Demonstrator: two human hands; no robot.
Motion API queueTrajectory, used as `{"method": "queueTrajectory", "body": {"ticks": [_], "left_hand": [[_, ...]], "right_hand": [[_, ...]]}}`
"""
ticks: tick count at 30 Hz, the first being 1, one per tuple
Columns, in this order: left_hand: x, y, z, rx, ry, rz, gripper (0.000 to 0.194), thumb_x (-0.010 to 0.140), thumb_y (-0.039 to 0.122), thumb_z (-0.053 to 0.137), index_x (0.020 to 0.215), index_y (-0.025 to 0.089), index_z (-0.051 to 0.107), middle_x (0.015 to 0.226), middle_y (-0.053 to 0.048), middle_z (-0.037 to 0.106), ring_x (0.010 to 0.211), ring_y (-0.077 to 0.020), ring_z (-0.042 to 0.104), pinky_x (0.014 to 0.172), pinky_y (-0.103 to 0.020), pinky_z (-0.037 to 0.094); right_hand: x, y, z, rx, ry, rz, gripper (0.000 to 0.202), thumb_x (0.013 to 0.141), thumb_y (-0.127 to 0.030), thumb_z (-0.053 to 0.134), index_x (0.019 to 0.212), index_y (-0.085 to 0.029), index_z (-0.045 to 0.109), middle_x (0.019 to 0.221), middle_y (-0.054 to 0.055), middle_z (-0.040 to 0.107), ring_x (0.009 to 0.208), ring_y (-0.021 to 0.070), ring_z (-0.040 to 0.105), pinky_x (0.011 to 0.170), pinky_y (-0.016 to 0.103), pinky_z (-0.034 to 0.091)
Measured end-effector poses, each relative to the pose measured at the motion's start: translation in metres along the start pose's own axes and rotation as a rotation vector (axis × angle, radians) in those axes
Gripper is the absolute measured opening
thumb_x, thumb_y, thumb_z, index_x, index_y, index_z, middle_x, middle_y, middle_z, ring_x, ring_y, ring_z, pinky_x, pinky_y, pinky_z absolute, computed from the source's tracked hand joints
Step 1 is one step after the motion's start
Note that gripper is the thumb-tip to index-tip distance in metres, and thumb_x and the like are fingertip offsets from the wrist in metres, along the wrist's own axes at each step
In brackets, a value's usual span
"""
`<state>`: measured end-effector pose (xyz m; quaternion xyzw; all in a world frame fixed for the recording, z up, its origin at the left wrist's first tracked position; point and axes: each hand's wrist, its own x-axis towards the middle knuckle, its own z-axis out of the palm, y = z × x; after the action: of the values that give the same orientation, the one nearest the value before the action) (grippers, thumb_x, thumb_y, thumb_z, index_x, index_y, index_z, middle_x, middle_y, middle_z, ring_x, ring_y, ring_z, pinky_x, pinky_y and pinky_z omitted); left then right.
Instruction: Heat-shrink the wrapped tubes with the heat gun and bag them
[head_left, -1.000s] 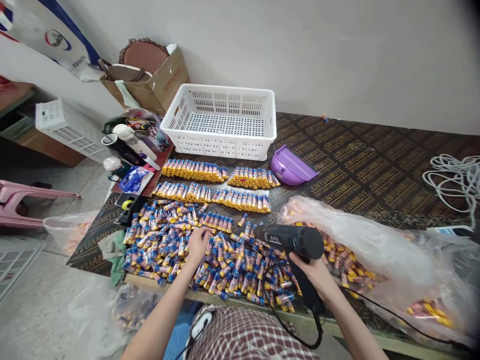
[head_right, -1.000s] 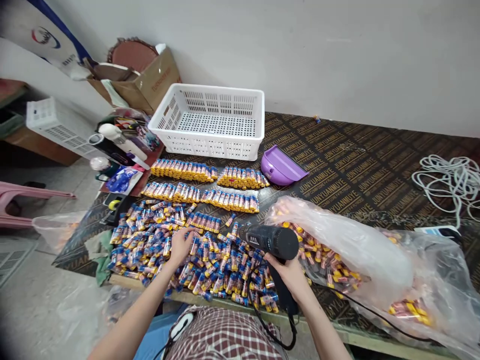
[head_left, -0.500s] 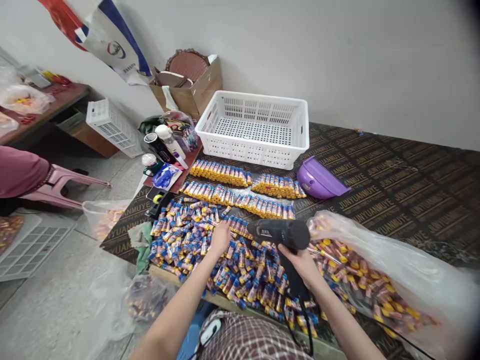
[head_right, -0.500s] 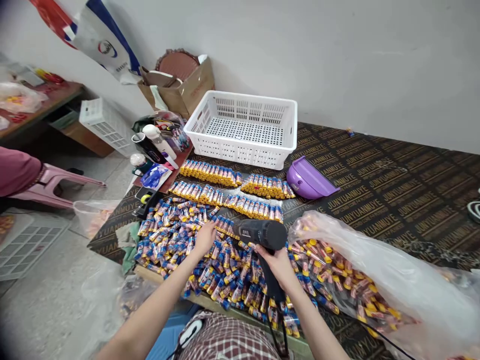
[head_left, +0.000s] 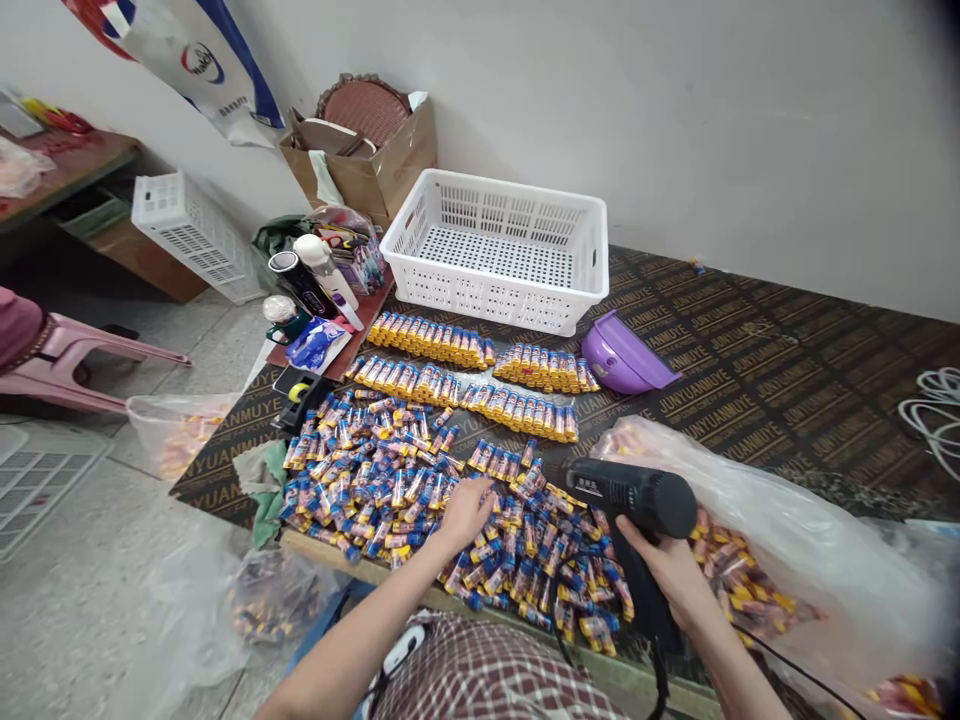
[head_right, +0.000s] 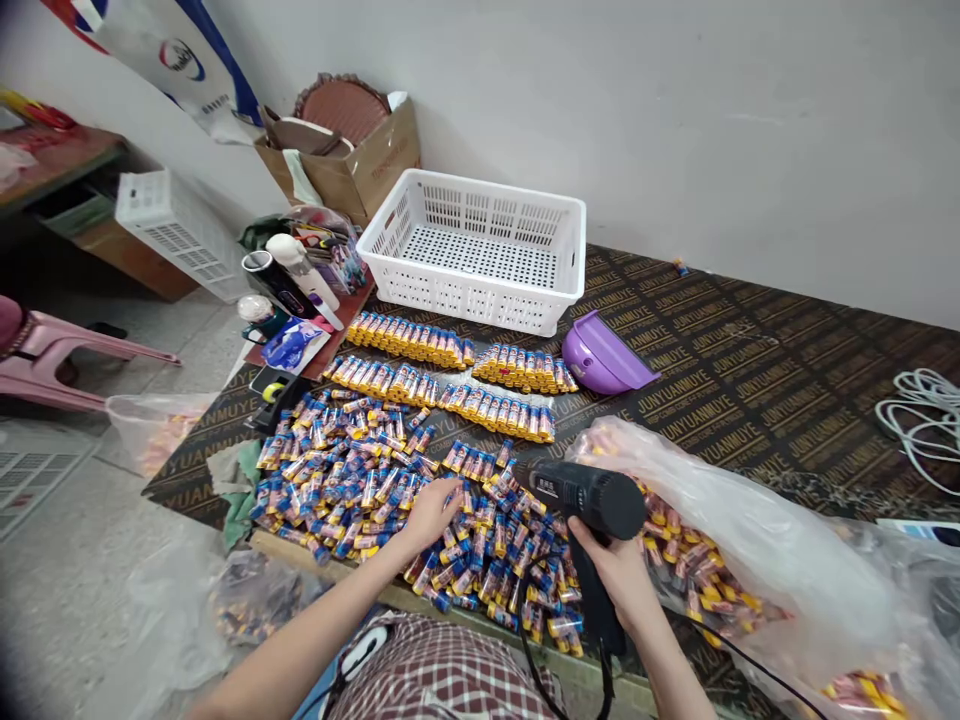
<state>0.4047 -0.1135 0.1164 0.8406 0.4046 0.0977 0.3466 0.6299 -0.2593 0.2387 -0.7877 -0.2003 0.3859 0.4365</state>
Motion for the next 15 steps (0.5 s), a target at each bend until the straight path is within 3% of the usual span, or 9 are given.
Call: {"method": "queueTrajectory", "body": {"ticks": [3, 8, 11, 15], "left_hand": [[-0.027, -0.018, -0.019, -0.08, 0.094, -0.06, 0.029, 0.085, 0.027, 0.039, 0.099, 0.02, 0.063, 0.101, -0.006, 0.066, 0.096, -0.0187, 0.059, 0.088, -0.034, 0.044], [-0.062, -0.051, -0.041, -0.107, 0.245, -0.173, 0.027, 0.084, 0.027, 0.04, 0.093, 0.021, 0.064, 0.095, -0.006, 0.066, 0.091, -0.0186, 0.06, 0.084, -0.034, 0.046], [-0.074, -0.065, -0.048, -0.11, 0.296, -0.231, 0.026, 0.084, 0.028, 0.041, 0.092, 0.02, 0.064, 0.093, -0.007, 0.066, 0.089, -0.0187, 0.06, 0.082, -0.033, 0.046], [-0.081, -0.072, -0.052, -0.131, 0.341, -0.249, 0.026, 0.084, 0.029, 0.04, 0.092, 0.019, 0.063, 0.093, -0.007, 0.066, 0.089, -0.0185, 0.06, 0.081, -0.033, 0.047]], "right_hand": [[0.003, -0.013, 0.024, 0.0, -0.092, -0.07, 0.039, 0.064, -0.047, 0.067, 0.089, -0.018, 0.066, 0.075, 0.006, 0.069, 0.076, 0.0262, 0.063, 0.068, 0.039, 0.052], [0.005, -0.03, 0.056, -0.044, -0.211, -0.125, 0.033, 0.065, -0.047, 0.065, 0.08, -0.018, 0.066, 0.064, 0.005, 0.066, 0.082, 0.0265, 0.061, 0.072, 0.039, 0.049], [0.006, -0.039, 0.071, -0.057, -0.262, -0.109, 0.033, 0.065, -0.048, 0.064, 0.077, -0.018, 0.065, 0.057, 0.004, 0.064, 0.075, 0.026, 0.061, 0.067, 0.038, 0.049], [0.009, -0.053, 0.097, -0.005, -0.317, -0.166, 0.038, 0.063, -0.05, 0.066, 0.082, -0.017, 0.064, 0.064, 0.004, 0.065, 0.072, 0.0242, 0.061, 0.064, 0.036, 0.049]]}}
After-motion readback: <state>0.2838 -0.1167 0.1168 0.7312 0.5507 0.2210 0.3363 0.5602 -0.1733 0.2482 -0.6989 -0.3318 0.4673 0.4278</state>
